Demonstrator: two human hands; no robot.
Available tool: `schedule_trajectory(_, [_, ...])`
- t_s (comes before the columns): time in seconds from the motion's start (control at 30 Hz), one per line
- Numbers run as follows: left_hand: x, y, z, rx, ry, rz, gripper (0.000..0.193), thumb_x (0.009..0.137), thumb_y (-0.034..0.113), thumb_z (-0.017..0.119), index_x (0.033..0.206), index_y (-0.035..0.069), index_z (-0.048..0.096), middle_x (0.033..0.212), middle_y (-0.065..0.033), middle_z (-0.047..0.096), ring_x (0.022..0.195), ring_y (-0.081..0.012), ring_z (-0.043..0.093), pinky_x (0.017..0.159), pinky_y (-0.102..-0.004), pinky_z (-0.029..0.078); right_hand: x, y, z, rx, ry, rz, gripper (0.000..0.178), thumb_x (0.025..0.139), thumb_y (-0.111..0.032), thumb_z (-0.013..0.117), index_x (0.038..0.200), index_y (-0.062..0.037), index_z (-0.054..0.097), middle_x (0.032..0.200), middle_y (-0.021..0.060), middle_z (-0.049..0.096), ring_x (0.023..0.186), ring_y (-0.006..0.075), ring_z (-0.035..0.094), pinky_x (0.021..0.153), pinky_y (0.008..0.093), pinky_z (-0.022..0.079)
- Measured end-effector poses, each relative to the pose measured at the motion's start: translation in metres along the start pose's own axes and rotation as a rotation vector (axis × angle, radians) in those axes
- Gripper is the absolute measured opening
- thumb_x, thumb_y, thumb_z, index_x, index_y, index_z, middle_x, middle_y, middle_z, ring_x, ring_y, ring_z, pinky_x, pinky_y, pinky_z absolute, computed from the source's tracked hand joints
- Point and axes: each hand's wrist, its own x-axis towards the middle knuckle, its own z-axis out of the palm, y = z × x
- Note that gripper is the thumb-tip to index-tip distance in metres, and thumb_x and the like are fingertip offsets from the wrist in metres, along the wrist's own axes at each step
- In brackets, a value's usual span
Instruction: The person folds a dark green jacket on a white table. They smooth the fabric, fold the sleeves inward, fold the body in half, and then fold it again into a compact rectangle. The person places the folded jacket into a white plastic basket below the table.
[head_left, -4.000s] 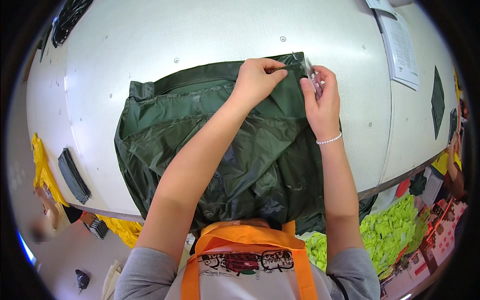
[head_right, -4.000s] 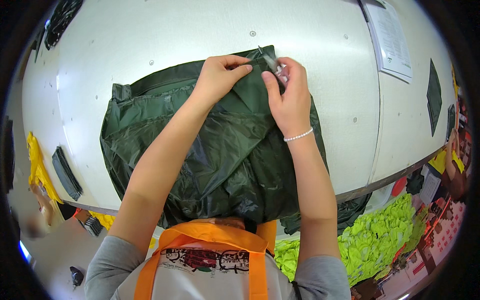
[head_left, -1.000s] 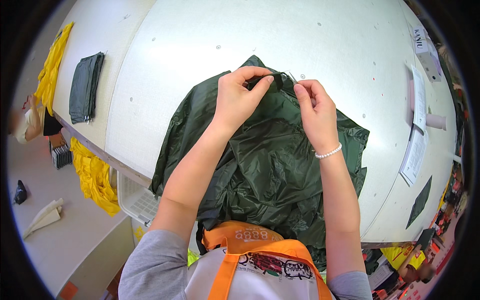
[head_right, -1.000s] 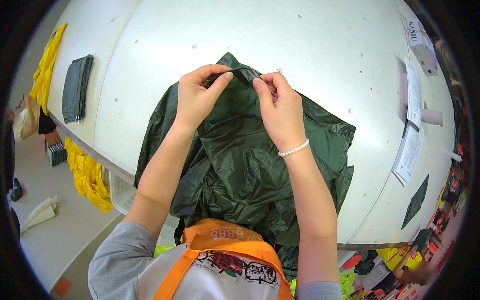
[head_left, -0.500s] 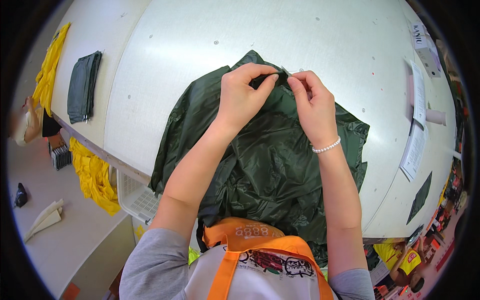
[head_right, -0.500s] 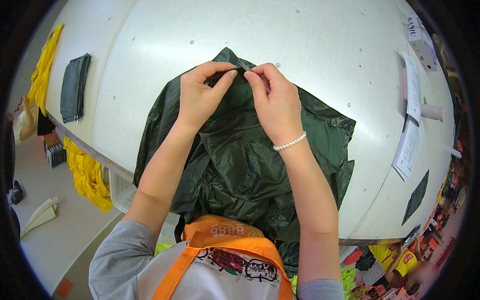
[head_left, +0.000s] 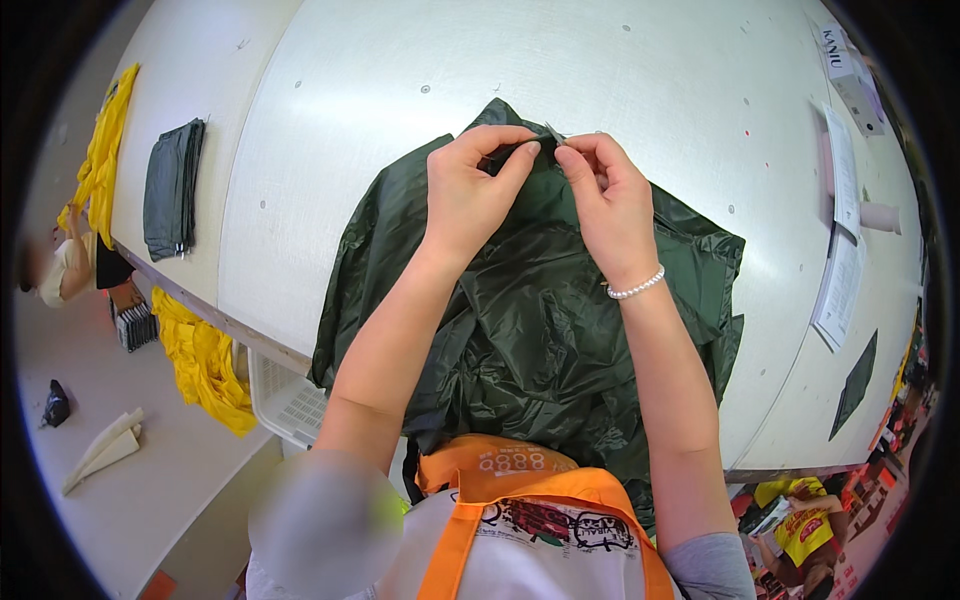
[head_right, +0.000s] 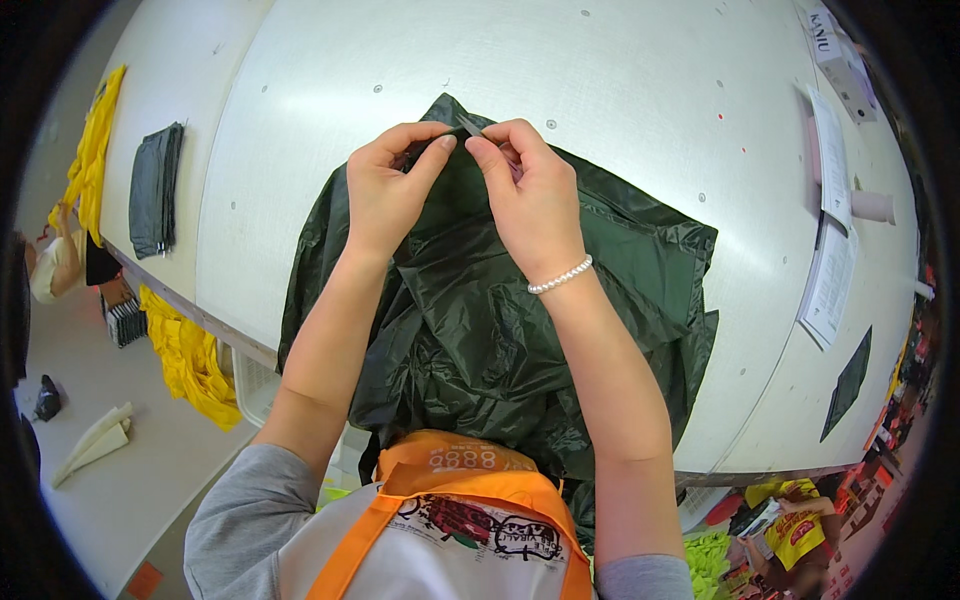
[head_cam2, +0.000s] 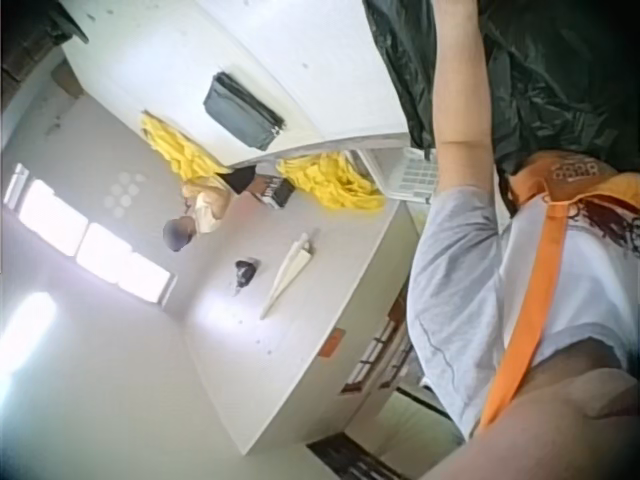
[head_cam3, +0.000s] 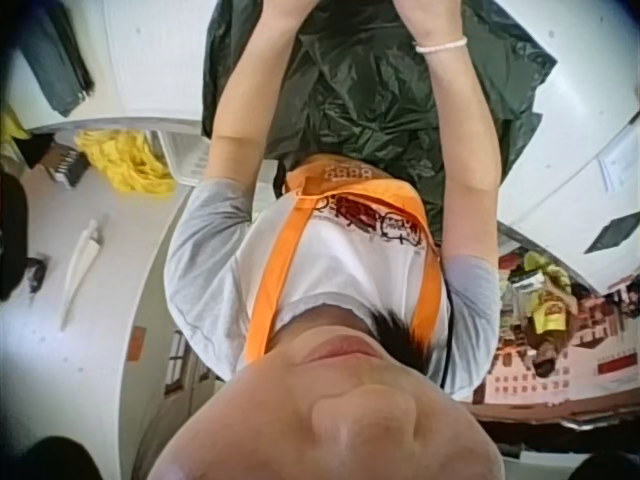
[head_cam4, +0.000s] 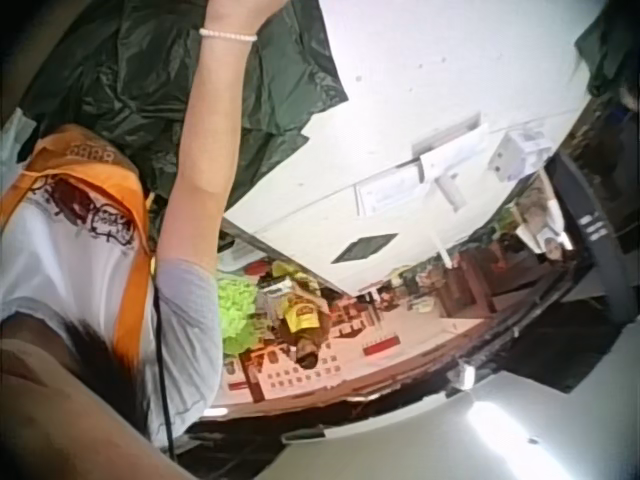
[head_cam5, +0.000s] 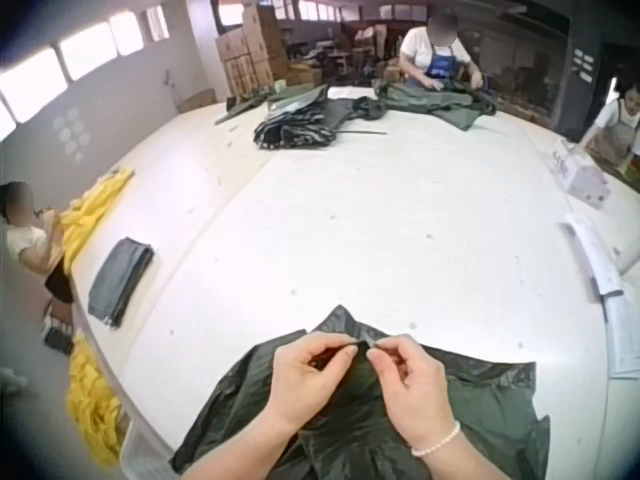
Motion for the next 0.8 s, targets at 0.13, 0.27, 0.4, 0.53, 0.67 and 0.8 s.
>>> schedule_trajectory(0.13, [0.000, 0.001, 0.000, -0.009, 0.005, -0.005, 0.013, 0.080, 0.005, 0.071, 0.092, -0.002, 0.069, 0.080, -0.0022, 0.067, 0.071, -0.0057, 0.058, 0.064, -0.0189, 0.045, 0.000, -0.001, 0.001, -0.009, 0.007, -0.002, 0.018, 0.089, -0.019, 0.064, 0.094, -0.0015, 0.060, 0.072, 0.0038, 0.061, 0.063, 0.0094, 0.051, 0.060, 0.0232, 0.043])
schedule_trajectory(0.27, [-0.001, 0.003, -0.001, 0.005, 0.001, -0.007, 0.014, 0.081, 0.005, 0.070, 0.092, -0.002, 0.069, 0.080, -0.0018, 0.067, 0.072, -0.0054, 0.058, 0.065, -0.0186, 0.045, 0.001, 0.001, 0.002, -0.016, 0.010, -0.013, 0.018, 0.089, -0.018, 0.064, 0.094, -0.0015, 0.061, 0.072, 0.0042, 0.061, 0.063, 0.0088, 0.052, 0.060, 0.0232, 0.043])
schedule_trajectory(0.4, [0.008, -0.005, -0.009, 0.019, 0.026, -0.092, 0.014, 0.082, 0.006, 0.069, 0.094, -0.001, 0.069, 0.080, -0.0006, 0.067, 0.072, -0.0053, 0.057, 0.066, -0.0185, 0.045, 0.000, 0.014, -0.012, -0.011, 0.071, 0.028, 0.018, 0.089, -0.018, 0.063, 0.097, -0.0016, 0.061, 0.077, 0.0046, 0.064, 0.067, 0.0085, 0.055, 0.062, 0.0229, 0.045])
schedule_trajectory(0.53, [0.028, -0.059, -0.073, 0.148, 0.245, -0.175, 0.031, 0.091, 0.021, 0.060, 0.116, 0.003, 0.060, 0.097, -0.0065, 0.067, 0.081, -0.0109, 0.061, 0.068, -0.0230, 0.047, -0.025, 0.065, -0.098, -0.257, 0.308, 0.132, 0.023, 0.090, -0.020, 0.063, 0.103, -0.0015, 0.062, 0.087, 0.0058, 0.066, 0.076, 0.0106, 0.058, 0.070, 0.0242, 0.047])
schedule_trajectory(0.67, [-0.015, -0.072, -0.106, 0.167, 0.221, -0.327, 0.031, 0.090, 0.020, 0.063, 0.112, -0.002, 0.061, 0.095, -0.0062, 0.062, 0.076, -0.0097, 0.057, 0.065, -0.0217, 0.045, -0.096, 0.175, -0.261, -0.745, 0.687, 0.144, 0.028, 0.089, -0.023, 0.064, 0.106, -0.0006, 0.063, 0.096, 0.0119, 0.064, 0.084, 0.0179, 0.061, 0.075, 0.0285, 0.048])
schedule_trajectory(0.8, [-0.068, -0.091, -0.092, 0.301, 0.011, -0.346, 0.031, 0.091, 0.022, 0.063, 0.110, -0.002, 0.064, 0.089, -0.0036, 0.065, 0.071, -0.0060, 0.055, 0.064, -0.0194, 0.045, -0.161, 0.222, -0.337, -1.004, 0.688, 0.485, 0.031, 0.087, -0.026, 0.065, 0.105, -0.0008, 0.064, 0.099, 0.0156, 0.062, 0.083, 0.0253, 0.061, 0.077, 0.0335, 0.049])
